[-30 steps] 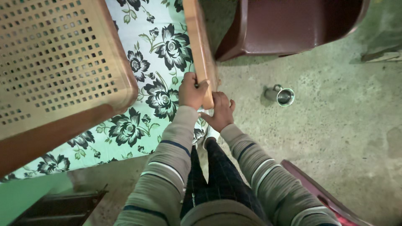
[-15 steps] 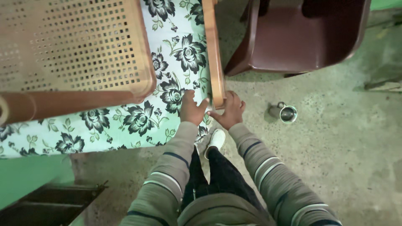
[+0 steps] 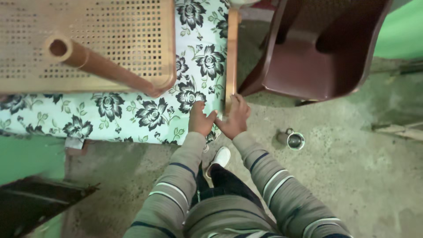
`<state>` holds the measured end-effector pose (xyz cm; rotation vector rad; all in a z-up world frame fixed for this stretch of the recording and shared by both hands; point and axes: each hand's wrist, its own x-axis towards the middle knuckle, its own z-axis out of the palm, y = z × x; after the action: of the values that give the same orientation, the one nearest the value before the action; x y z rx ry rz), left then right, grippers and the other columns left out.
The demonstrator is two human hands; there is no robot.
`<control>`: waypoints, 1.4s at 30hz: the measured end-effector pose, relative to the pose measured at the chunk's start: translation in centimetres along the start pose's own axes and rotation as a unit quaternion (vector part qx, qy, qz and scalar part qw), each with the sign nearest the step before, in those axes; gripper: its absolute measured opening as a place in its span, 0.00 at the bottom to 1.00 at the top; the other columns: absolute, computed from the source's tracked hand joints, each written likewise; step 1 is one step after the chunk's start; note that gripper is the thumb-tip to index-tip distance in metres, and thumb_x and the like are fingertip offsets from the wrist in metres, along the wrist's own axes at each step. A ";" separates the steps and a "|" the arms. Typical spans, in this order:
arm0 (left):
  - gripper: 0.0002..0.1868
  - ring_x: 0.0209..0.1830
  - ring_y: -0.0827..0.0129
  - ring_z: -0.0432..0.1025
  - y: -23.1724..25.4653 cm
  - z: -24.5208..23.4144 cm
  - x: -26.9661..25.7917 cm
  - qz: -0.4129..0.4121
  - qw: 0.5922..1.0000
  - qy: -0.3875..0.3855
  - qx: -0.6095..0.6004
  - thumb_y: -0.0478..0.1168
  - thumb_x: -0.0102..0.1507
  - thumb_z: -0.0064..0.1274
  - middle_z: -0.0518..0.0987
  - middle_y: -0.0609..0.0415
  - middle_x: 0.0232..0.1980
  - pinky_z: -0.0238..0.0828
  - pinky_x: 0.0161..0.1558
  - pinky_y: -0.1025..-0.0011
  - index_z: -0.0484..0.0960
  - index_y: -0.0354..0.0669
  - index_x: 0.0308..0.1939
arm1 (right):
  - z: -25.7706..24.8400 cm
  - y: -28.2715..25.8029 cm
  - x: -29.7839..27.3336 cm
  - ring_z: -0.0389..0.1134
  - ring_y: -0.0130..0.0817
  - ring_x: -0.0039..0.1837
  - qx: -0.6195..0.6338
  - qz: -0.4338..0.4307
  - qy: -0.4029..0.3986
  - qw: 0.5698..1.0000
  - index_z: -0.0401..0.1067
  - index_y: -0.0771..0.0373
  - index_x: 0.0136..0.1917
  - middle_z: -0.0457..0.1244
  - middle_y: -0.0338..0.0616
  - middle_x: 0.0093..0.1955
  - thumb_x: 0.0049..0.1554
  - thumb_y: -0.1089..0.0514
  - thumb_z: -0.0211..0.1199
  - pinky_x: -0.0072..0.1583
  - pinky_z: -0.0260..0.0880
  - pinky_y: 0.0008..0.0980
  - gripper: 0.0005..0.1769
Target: The person removes the four legs from a small plastic table by pulling them out from the underside. The legs are then placed on a nearby surface. The table top remains on the work surface throughout the clip.
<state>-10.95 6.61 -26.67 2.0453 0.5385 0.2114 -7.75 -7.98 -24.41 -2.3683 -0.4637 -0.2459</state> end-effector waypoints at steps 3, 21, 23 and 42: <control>0.34 0.50 0.54 0.75 1.1 -0.8 0.3 -0.023 1.000 -0.006 -0.008 0.46 0.56 0.67 0.77 0.41 0.57 0.75 0.49 0.63 0.71 0.35 0.60 | -0.3 -1.0 0.3 0.51 0.57 0.76 0.006 -0.028 -0.007 1.000 0.54 0.67 0.76 0.51 0.59 0.75 0.44 0.43 0.75 0.73 0.44 0.57 0.55; 0.22 0.35 0.59 0.76 -5.9 -10.9 4.3 0.042 0.997 -0.004 -0.058 0.45 0.57 0.67 0.78 0.48 0.42 0.72 0.41 0.61 0.73 0.39 0.45 | 3.9 -10.3 2.0 0.54 0.64 0.73 0.048 -0.073 -0.064 0.994 0.52 0.71 0.76 0.51 0.65 0.73 0.41 0.44 0.81 0.71 0.54 0.54 0.61; 0.21 0.34 0.59 0.77 -6.3 -13.4 5.0 0.030 0.996 -0.050 -0.060 0.46 0.57 0.66 0.79 0.47 0.42 0.73 0.40 0.62 0.74 0.39 0.45 | 5.3 -12.5 2.3 0.55 0.62 0.73 0.074 -0.058 -0.055 0.994 0.53 0.70 0.75 0.51 0.64 0.73 0.41 0.45 0.80 0.72 0.57 0.52 0.59; 0.34 0.56 0.46 0.74 -1.4 -24.8 10.0 0.196 0.977 -0.084 -0.005 0.38 0.49 0.69 0.77 0.43 0.57 0.72 0.56 0.57 0.73 0.39 0.58 | 3.7 -26.4 7.6 0.53 0.55 0.81 0.153 -0.034 0.000 0.988 0.44 0.70 0.80 0.52 0.62 0.78 0.46 0.52 0.82 0.79 0.53 0.47 0.63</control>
<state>-11.43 31.12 -15.85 2.1199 0.0252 0.2708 -10.96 14.72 -8.89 -2.0547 -0.5416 -0.1899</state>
